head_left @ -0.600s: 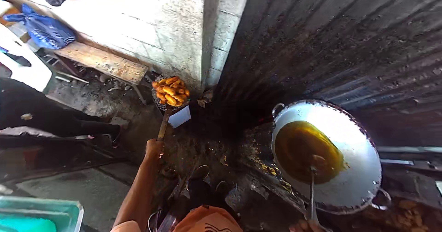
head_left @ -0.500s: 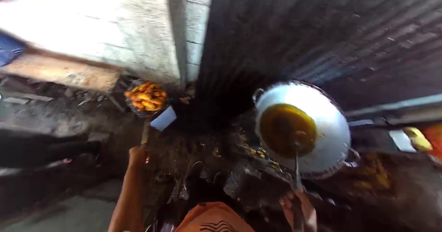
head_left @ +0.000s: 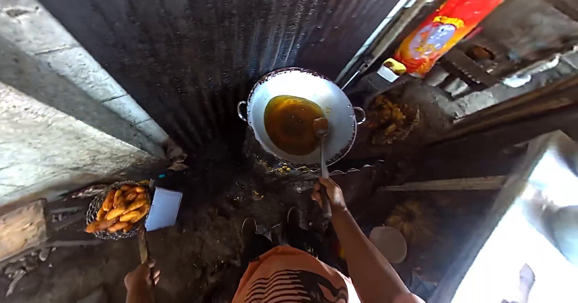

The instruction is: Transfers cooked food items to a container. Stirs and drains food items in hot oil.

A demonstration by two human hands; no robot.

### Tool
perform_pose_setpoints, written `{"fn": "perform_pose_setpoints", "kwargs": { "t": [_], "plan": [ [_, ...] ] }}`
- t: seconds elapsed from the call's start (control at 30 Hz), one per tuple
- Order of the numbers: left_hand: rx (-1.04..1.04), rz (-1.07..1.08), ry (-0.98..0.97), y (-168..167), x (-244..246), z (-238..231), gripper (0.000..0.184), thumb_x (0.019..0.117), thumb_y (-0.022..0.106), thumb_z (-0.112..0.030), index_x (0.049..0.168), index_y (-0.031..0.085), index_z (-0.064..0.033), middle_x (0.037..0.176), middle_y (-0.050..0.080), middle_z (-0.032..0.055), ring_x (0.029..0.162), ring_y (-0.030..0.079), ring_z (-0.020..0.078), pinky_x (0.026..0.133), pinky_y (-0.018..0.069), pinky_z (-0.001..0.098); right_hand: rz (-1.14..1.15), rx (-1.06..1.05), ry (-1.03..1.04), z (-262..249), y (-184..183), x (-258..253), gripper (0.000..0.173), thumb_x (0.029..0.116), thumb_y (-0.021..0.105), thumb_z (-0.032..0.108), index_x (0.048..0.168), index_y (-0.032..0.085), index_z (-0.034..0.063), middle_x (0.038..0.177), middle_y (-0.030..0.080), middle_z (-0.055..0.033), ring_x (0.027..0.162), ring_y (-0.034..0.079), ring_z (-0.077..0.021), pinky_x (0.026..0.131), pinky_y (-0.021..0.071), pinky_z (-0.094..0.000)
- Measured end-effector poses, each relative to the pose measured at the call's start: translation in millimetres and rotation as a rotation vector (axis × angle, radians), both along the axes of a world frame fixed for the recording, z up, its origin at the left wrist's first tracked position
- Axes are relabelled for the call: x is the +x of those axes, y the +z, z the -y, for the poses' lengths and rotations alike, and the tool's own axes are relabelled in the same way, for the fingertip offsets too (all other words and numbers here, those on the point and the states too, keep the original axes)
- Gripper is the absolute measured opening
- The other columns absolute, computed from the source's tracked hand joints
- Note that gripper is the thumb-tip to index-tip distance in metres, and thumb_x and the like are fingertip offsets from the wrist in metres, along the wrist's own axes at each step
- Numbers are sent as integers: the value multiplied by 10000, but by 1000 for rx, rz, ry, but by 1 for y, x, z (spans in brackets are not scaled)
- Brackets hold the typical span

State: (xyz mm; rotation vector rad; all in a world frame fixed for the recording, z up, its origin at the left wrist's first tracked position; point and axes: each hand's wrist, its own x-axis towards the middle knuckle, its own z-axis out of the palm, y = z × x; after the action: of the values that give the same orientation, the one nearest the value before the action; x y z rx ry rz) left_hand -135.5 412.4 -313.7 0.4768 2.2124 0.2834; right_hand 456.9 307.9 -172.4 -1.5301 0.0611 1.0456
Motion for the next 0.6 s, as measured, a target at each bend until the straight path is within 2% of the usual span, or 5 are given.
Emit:
{"fn": "perform_pose_setpoints", "kwargs": {
  "t": [0.07,0.13,0.23,0.37,0.6],
  "plan": [
    [-84,-317,-323,27,17,-8,461,930,737,-229,1247,625,86,1225,641,307,1109,642,410,918,532,573,-4,-29,9,-11,-10,-7,232,1091,410,207,1169,519,17,681,548,-42,471,521,-152,468,517,-328],
    [29,-425,-483,49,48,-14,539,947,687,-248,1350,563,88,1377,541,363,1299,535,497,1044,467,633,5,-93,63,-19,-20,-13,301,1096,455,259,1230,555,8,741,600,-68,531,566,-163,500,529,-326],
    [301,-97,-503,60,123,-18,440,1050,563,-233,1366,548,73,1221,634,313,1043,660,413,885,548,587,-34,-193,340,-24,-17,-13,484,1107,426,426,1401,532,57,1007,690,-173,763,682,-258,686,585,-421],
    [174,587,-341,91,270,-9,564,1099,372,-491,1460,430,-61,1187,666,211,936,707,313,784,592,489,33,-128,624,-8,4,19,462,1121,399,386,1435,503,62,1047,693,-170,768,694,-250,708,589,-410],
    [145,654,-345,129,435,16,568,1088,385,-513,1457,447,-86,1169,644,180,913,685,283,769,585,456,54,27,256,110,10,188,424,1112,429,281,1451,514,40,966,705,-142,710,690,-212,661,601,-374]
  ]
}}
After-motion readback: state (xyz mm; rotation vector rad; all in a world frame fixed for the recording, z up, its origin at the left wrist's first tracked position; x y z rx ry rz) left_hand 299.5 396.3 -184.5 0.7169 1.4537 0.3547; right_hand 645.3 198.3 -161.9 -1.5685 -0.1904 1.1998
